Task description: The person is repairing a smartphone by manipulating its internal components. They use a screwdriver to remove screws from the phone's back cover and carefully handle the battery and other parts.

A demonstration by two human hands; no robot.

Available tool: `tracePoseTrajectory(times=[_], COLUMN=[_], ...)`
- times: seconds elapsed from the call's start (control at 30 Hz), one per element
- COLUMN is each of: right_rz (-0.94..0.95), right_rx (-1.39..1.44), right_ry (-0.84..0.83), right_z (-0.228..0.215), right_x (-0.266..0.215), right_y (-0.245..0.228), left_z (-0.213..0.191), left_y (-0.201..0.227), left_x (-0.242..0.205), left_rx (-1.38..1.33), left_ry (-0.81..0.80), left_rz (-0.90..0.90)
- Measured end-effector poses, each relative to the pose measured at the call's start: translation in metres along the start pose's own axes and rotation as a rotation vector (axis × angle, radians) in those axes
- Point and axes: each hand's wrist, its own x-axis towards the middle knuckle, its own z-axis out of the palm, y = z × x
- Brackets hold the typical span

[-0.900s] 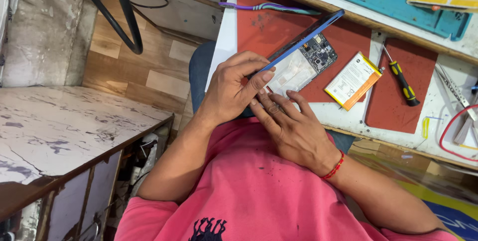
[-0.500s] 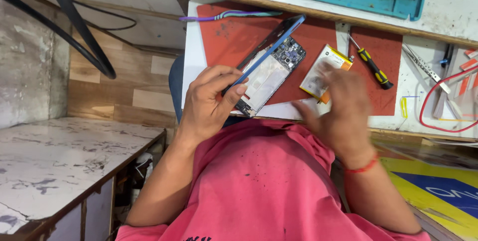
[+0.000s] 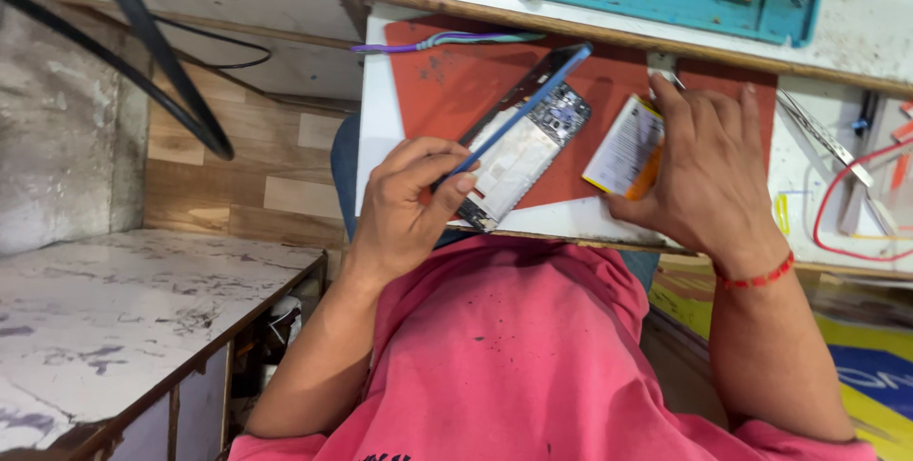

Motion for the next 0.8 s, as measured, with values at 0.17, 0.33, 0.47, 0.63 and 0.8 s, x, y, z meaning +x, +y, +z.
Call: tracePoseTrajectory(times=[0.17, 0.33, 0.47, 0.63, 0.8], right_rz=[-0.016, -0.051, -0.069, -0.05, -0.018], right_rx=[0.118, 0.291, 0.176, 0.114, 0.076], right_ry=[0.11, 0.102, 0.132, 0.1, 0.119], right_z=[-0.007, 0.001, 0.007, 0.002, 0.005], right_x=[-0.008, -0.013, 0.007, 0.02, 0.024], right_y=[-0.023, -0.077, -0.105, -0.113, -0.119], left_z=[0.0, 0.002, 0.0, -0.002, -0.003], left_y=[0.001, 0.003, 0.003, 0.002, -0.001], left_x=[0.004, 0.003, 0.003, 0.003, 0.003], left_rx=[0.03, 0.028, 0.009, -0.013, -0.049], left_ry=[0.027, 0.028, 0.026, 0.017, 0.016], left_rz=[0.005, -0.011, -0.015, -0.008, -0.005])
